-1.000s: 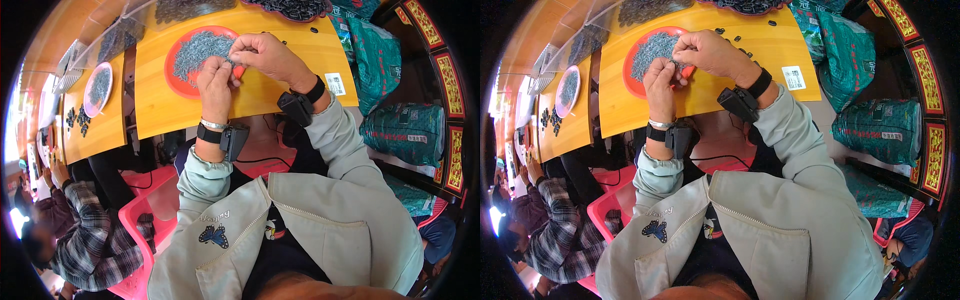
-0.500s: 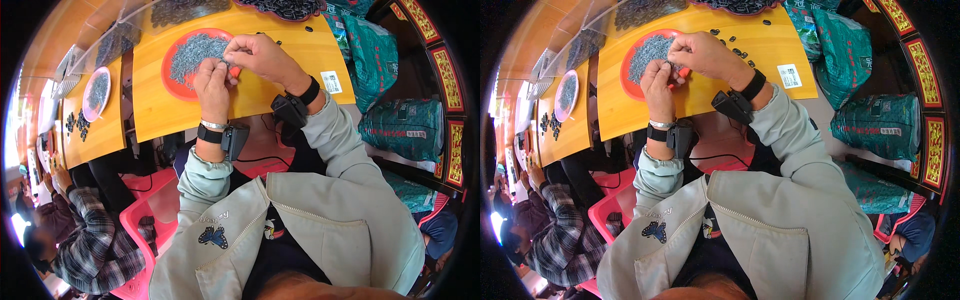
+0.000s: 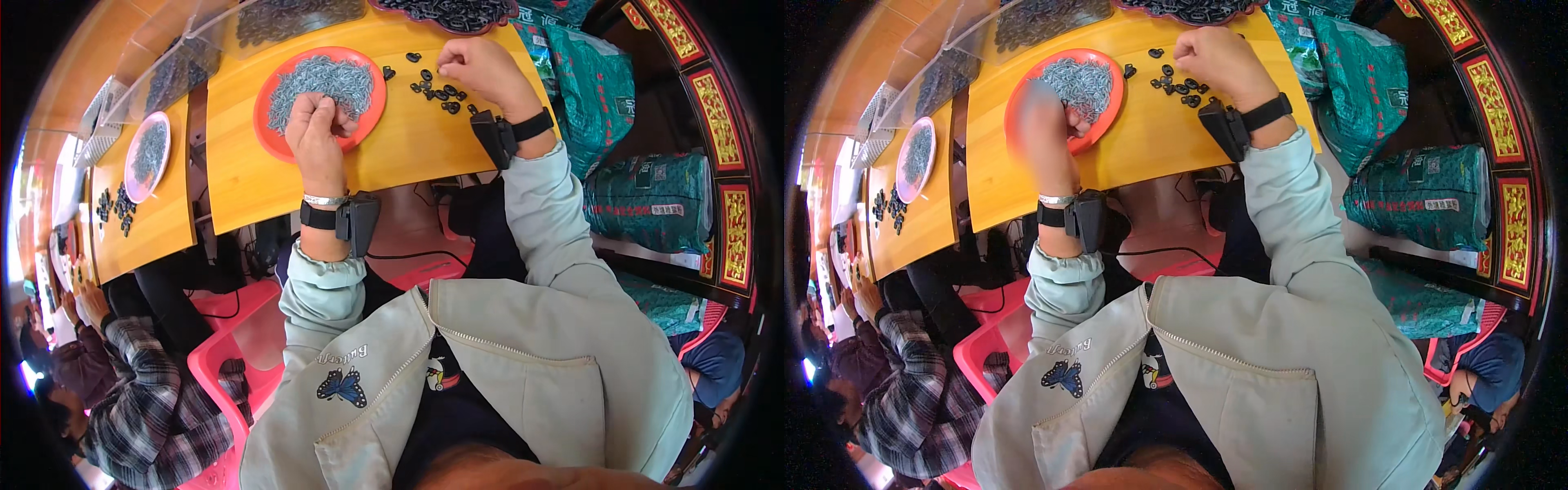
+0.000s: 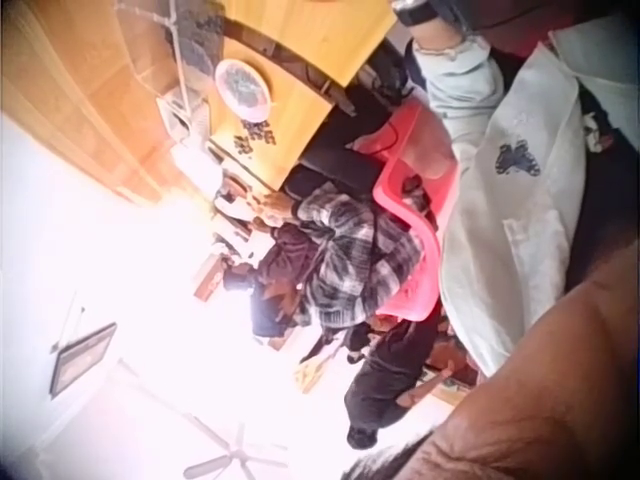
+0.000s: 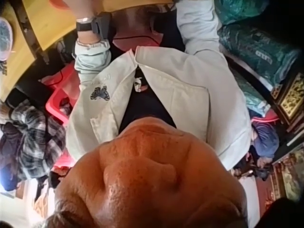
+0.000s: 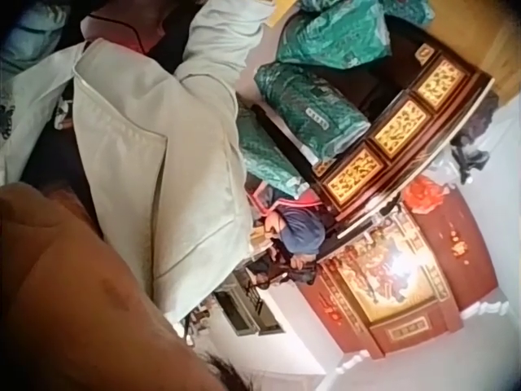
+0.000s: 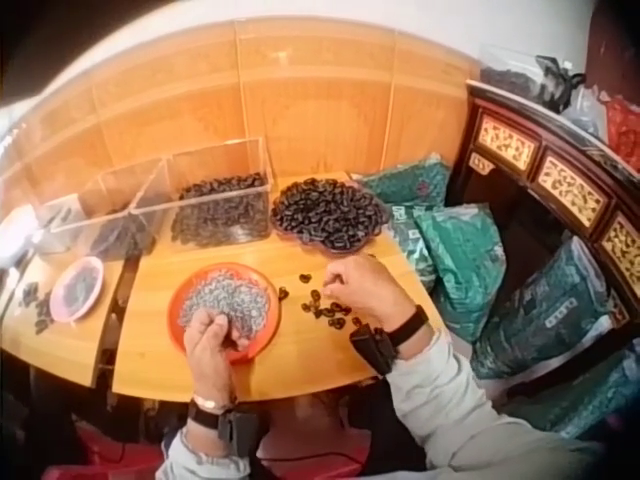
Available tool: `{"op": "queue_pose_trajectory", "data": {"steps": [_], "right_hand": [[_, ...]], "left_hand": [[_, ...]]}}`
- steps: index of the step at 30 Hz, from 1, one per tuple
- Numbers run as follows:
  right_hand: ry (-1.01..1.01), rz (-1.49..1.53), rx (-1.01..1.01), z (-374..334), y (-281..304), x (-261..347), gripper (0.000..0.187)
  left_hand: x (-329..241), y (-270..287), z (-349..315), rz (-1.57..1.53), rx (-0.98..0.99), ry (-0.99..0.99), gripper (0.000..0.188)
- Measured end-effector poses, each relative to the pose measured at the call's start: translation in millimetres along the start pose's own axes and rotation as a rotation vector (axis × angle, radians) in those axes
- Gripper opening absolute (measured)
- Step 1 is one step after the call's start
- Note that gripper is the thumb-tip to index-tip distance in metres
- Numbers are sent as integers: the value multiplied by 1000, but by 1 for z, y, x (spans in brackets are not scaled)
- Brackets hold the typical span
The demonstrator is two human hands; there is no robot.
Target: Manually sorting small black components from a pink bowl onto a yellow workbench.
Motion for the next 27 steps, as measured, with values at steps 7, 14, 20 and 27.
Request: {"op": "queue_pose_trajectory", "data": {"steps": [7, 14, 20, 27], "right_hand": [[-55, -160, -46, 5, -13, 12, 19], [-102, -260, 16, 9, -29, 3, 13], [-39, -276, 2, 10, -34, -3, 12], [5, -345, -14, 15, -30, 22, 16]], "left_hand": [[0, 0, 0, -15, -4, 24, 11], [1, -1, -1, 10, -8, 30, 12], [2, -3, -1, 5, 7, 27, 12], [2, -3, -1, 38, 15, 42, 10]]}}
Point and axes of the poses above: each hand's wrist, its own z-axis towards the middle knuckle, its own y-axis out of the back of the hand, x = y × z, the point moved 10 cm from there along z, towards the middle knuckle, and after that the axes turned 14 degrees about y, right-handed, at the moved point
